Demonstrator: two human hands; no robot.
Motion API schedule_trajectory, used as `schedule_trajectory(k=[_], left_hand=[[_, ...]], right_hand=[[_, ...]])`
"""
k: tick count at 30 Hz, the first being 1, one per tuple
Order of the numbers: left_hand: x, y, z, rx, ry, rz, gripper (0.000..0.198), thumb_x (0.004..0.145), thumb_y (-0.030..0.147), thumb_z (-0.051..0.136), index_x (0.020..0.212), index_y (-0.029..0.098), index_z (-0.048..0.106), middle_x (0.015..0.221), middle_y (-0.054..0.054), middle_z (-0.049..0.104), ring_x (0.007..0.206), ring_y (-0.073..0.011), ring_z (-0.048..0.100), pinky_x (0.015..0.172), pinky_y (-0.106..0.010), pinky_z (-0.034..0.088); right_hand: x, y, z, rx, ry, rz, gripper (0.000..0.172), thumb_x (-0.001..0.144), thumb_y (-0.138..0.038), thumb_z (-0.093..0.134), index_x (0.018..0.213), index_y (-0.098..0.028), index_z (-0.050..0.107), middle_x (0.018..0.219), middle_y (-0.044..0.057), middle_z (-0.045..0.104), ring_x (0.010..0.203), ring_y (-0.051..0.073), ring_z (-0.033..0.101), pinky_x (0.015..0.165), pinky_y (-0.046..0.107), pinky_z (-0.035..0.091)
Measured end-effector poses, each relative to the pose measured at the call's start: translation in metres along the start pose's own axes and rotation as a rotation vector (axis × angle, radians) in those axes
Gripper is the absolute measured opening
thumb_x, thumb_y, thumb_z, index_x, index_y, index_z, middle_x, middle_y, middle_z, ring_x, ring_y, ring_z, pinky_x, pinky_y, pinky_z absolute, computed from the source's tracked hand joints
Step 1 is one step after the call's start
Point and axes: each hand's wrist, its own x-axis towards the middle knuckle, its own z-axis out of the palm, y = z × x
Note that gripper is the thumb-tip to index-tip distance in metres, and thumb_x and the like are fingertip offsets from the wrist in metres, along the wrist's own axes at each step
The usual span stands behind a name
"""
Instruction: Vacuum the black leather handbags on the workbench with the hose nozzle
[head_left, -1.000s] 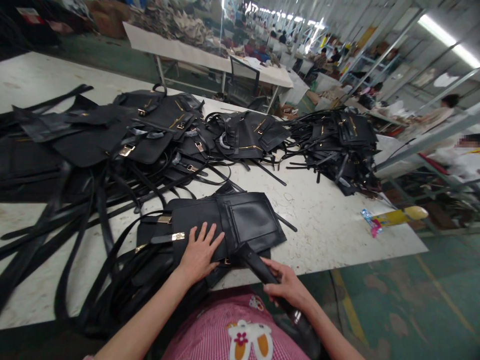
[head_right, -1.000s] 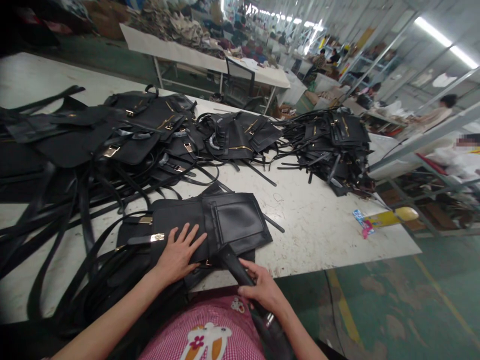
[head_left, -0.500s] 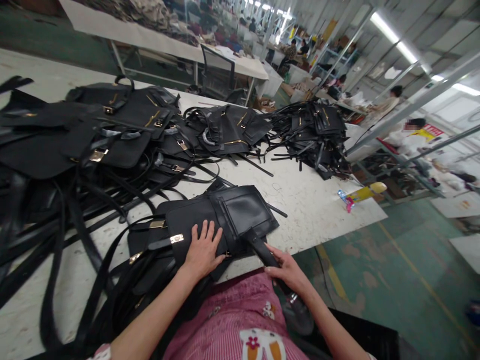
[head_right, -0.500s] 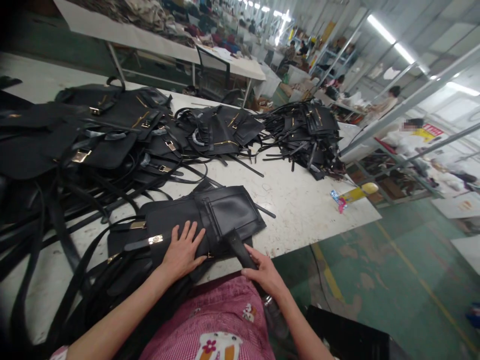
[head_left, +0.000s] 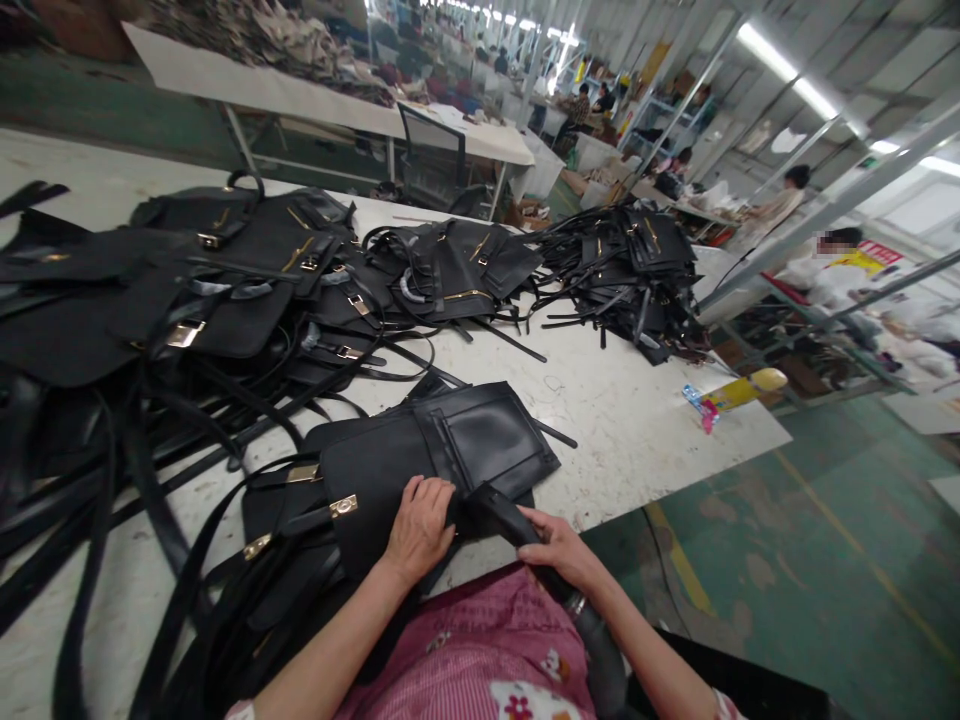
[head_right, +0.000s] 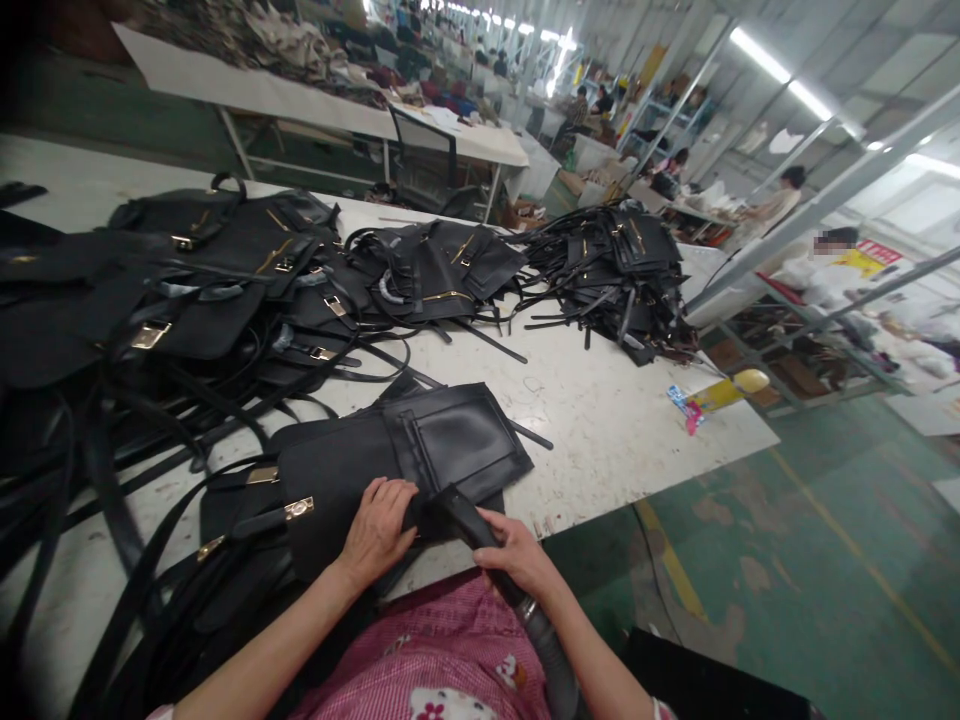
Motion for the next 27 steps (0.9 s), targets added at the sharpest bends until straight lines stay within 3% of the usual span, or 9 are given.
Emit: schedule_trajectory(k=[5,11,16,20,23,27], left_hand=[[0.000,-0.003,0.011,0.037,0.020,-0.031,0.056,0.068,0.019,0.052,0.121,0.011,0.036,0.112,-0.013,0.050,0.107,-0.0270,0.043,0.100,-0.045,0.026],[0.002,0.007,0.006,0.089,0.012,-0.043,0.049,0.070,0.021,0.052,0.119,0.016,0.042,0.103,-0.010,0.051,0.099,-0.0252,0.044,0.095,-0.045,0.028],[0.014,0.016,0.003,0.136,-0.030,-0.027,0.018,0.079,0.018,0.045,0.089,0.022,0.058,0.091,-0.006,0.053,0.091,-0.0224,0.044,0.088,-0.044,0.030],[0.016,0.018,-0.001,0.122,-0.053,0.012,0.022,0.084,0.016,0.039,0.070,0.018,0.056,0.078,-0.004,0.053,0.079,-0.0177,0.045,0.081,-0.038,0.034],[0.001,0.022,-0.014,0.120,-0.120,0.006,0.015,0.080,0.016,0.046,0.069,0.018,0.055,0.077,-0.003,0.054,0.077,-0.0172,0.046,0.074,-0.034,0.036],[-0.018,0.026,-0.037,0.013,-0.259,-0.003,0.001,0.070,0.019,0.058,0.071,0.020,0.058,0.086,-0.002,0.057,0.088,-0.0185,0.049,0.081,-0.035,0.036]], right_hand=[[0.025,-0.016,0.011,-0.002,-0.049,-0.058,0.059,0.065,-0.026,0.066,0.122,-0.023,0.048,0.070,-0.002,0.060,0.040,0.011,0.051,0.036,0.020,0.042],[0.076,-0.038,0.009,-0.019,-0.088,-0.088,0.057,0.066,-0.028,0.062,0.120,-0.020,0.046,0.063,-0.002,0.059,0.040,0.014,0.054,0.033,0.021,0.045],[0.135,-0.074,0.016,-0.069,-0.142,-0.090,0.042,0.069,-0.025,0.061,0.109,-0.017,0.052,0.059,-0.002,0.057,0.041,0.014,0.056,0.034,0.021,0.046],[0.171,-0.107,0.031,-0.115,-0.164,-0.118,0.031,0.070,-0.019,0.062,0.100,-0.014,0.057,0.056,-0.003,0.056,0.040,0.014,0.055,0.032,0.019,0.045],[0.173,-0.122,0.031,-0.136,-0.141,-0.177,0.032,0.071,-0.018,0.060,0.103,-0.016,0.056,0.057,-0.003,0.055,0.040,0.012,0.054,0.032,0.018,0.044],[0.142,-0.119,0.016,-0.145,-0.142,-0.214,0.041,0.072,-0.021,0.059,0.111,-0.019,0.051,0.060,-0.004,0.055,0.042,0.013,0.056,0.033,0.018,0.045]])
